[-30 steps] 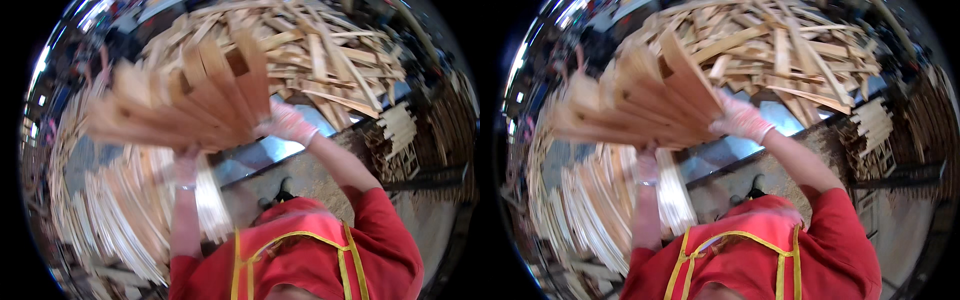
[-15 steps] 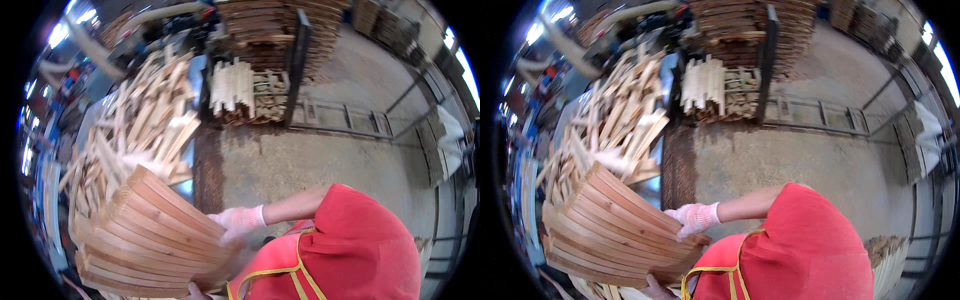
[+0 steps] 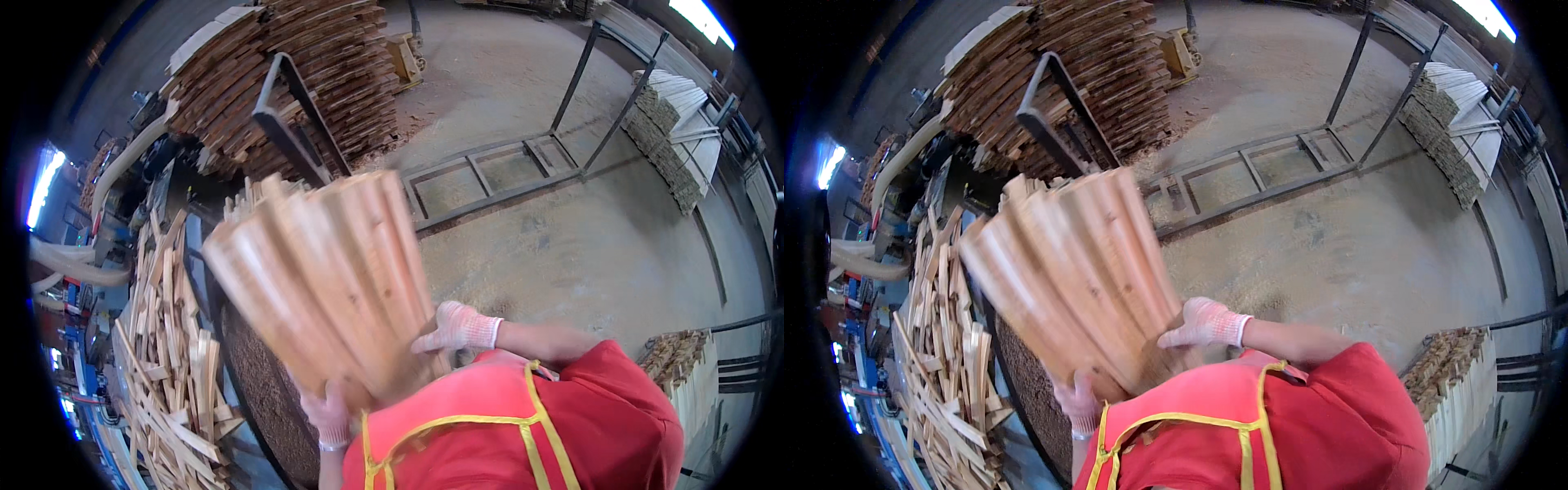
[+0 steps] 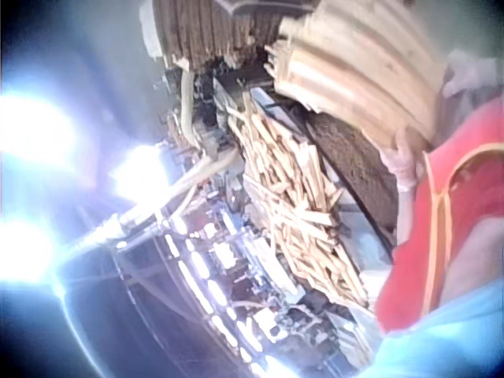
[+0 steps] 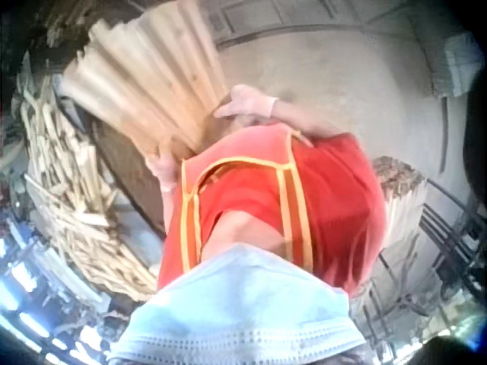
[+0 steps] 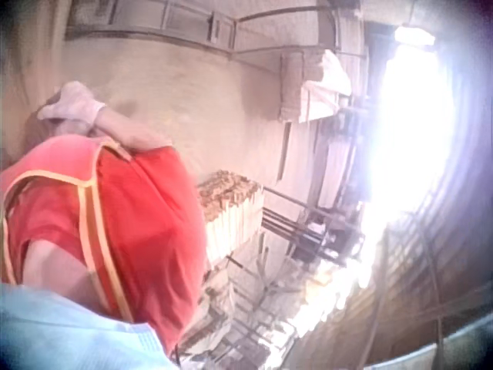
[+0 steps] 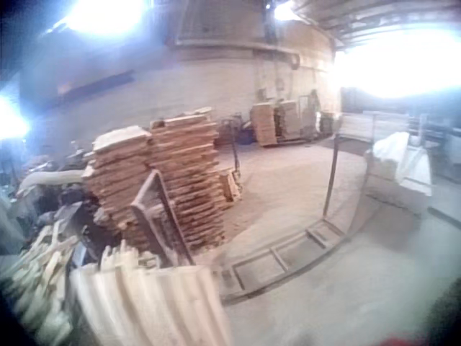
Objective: The person picks up thin wooden planks from a large pile on a metal table and stacks them into a neat, aligned pile. The person uses both hands to handle the planks, repeatedly picking them up and placing them in a growing stack. The person occasionally adjusts the alignment of the stack to ensure it remains straight.
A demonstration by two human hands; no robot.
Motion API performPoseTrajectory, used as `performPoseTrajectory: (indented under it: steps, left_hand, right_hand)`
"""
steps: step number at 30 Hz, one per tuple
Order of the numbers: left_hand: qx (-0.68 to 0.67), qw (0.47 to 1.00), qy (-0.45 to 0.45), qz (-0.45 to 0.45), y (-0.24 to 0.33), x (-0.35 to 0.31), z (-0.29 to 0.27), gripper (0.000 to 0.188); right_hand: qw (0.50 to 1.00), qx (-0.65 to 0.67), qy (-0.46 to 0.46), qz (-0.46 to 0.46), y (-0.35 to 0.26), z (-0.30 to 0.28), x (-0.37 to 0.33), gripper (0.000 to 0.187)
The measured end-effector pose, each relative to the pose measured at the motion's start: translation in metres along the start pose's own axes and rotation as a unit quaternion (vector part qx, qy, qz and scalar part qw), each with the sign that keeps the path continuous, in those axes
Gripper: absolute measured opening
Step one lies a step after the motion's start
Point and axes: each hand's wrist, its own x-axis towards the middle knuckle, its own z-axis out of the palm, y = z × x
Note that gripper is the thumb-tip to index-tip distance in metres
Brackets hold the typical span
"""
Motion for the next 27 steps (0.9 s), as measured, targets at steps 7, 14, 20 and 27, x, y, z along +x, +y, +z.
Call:
performPoseTrajectory:
  steps: [7,14,20,27]
  left_hand:
    - [-0.044,0.979,-0.198,0.026,0.015,0.187,0.229,0.102]
    - [0.037,0.964,-0.260,-0.044,-0.095,0.351,0.403,0.096]
    - [0.041,0.934,-0.299,-0.191,-0.192,0.487,0.513,0.083]
    - [-0.068,0.932,-0.196,-0.296,-0.356,0.570,0.589,0.090]
  right_hand:
    - [0.932,0.289,0.210,0.065,0.152,-0.091,0.064,0.059]
    - [0.917,0.297,0.183,0.192,0.233,-0.211,0.231,0.048]
    - [0.931,0.195,0.124,0.281,0.270,-0.291,0.419,0.043]
    - [0.977,0.099,0.005,0.187,0.361,-0.291,0.640,0.051]
